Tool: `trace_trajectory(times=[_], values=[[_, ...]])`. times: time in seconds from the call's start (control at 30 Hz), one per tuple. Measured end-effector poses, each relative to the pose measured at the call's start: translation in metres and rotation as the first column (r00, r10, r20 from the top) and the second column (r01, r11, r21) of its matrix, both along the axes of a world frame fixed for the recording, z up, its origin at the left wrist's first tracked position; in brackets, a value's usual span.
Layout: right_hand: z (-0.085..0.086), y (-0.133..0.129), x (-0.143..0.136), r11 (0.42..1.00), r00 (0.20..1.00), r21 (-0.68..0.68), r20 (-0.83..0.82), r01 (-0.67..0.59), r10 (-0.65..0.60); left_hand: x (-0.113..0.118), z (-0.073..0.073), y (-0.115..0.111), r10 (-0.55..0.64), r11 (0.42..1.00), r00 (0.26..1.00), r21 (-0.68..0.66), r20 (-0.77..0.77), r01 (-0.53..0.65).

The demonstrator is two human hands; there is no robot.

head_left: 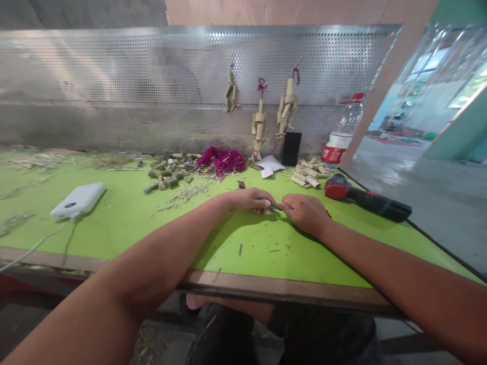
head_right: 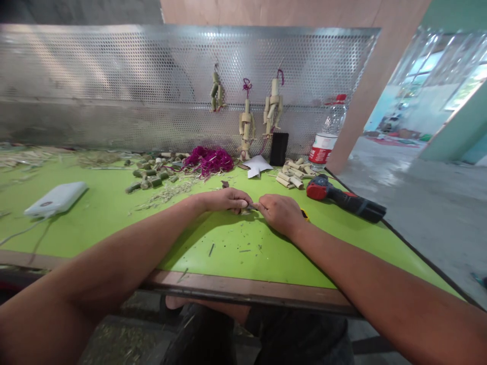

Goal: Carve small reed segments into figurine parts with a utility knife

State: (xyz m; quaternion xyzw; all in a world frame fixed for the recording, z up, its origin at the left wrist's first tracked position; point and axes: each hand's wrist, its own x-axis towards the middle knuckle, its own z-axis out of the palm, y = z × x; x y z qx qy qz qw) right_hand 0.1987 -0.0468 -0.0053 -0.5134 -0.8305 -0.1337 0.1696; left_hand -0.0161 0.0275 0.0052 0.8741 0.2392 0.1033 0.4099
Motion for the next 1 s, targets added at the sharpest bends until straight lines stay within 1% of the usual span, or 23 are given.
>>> trace_trajectory(times=[0.1, 0.23, 0.3, 0.47, 0.6, 0.67, 0.77, 0.8, 0.87, 1.0], values=[[-0.0003, -0.0002, -0.0005, 0.999, 0.999, -0.017, 0.008, -0.038, 0.038, 0.0011, 0.0016, -0.0014, 0.0, 0.999, 1.0, 0.038, -0.019, 0.0], [-0.0003, -0.0002, -0.0017, 1.0, 1.0, 0.02, 0.004, -0.005, 0.004, 0.0025, 0.0048, -0.0046, 0.006, 0.998, 0.999, 0.065, -0.042, -0.003], [-0.0001, 0.0004, -0.0021, 1.0, 1.0, 0.015, 0.013, -0.007, 0.007, 0.0022, 0.0054, -0.0055, 0.0, 0.998, 0.999, 0.062, -0.036, 0.003], [0.0001, 0.0002, -0.0033, 0.994, 0.995, -0.063, 0.038, -0.086, 0.089, -0.0003, 0.0027, -0.0032, -0.029, 0.999, 1.0, 0.021, -0.01, 0.029], [-0.0004, -0.0021, -0.0034, 0.979, 0.98, -0.116, 0.086, -0.169, 0.179, -0.0006, -0.0015, 0.0017, -0.015, 1.0, 1.0, -0.022, 0.024, 0.015], [-0.0003, -0.0025, -0.0023, 0.985, 0.986, -0.089, 0.065, -0.146, 0.152, -0.0004, -0.0029, 0.0034, -0.003, 0.999, 1.0, -0.032, 0.029, 0.004], [-0.0001, -0.0014, -0.0002, 1.0, 1.0, -0.008, 0.003, -0.022, 0.022, -0.0002, -0.0034, 0.0035, 0.003, 1.0, 1.0, -0.031, 0.029, -0.002], [-0.0001, -0.0009, 0.0002, 1.0, 1.0, 0.005, -0.002, 0.001, -0.001, -0.0001, -0.0032, 0.0031, 0.005, 0.999, 0.999, -0.032, 0.031, -0.004], [-0.0002, -0.0001, 0.0004, 1.0, 1.0, 0.006, 0.003, 0.007, -0.007, 0.0003, -0.0025, 0.0021, 0.009, 1.0, 0.999, -0.023, 0.031, -0.008], [-0.0006, -0.0003, -0.001, 1.0, 1.0, 0.001, 0.012, -0.029, 0.029, 0.0014, -0.0011, 0.0005, 0.013, 0.999, 1.0, 0.04, 0.007, -0.013]])
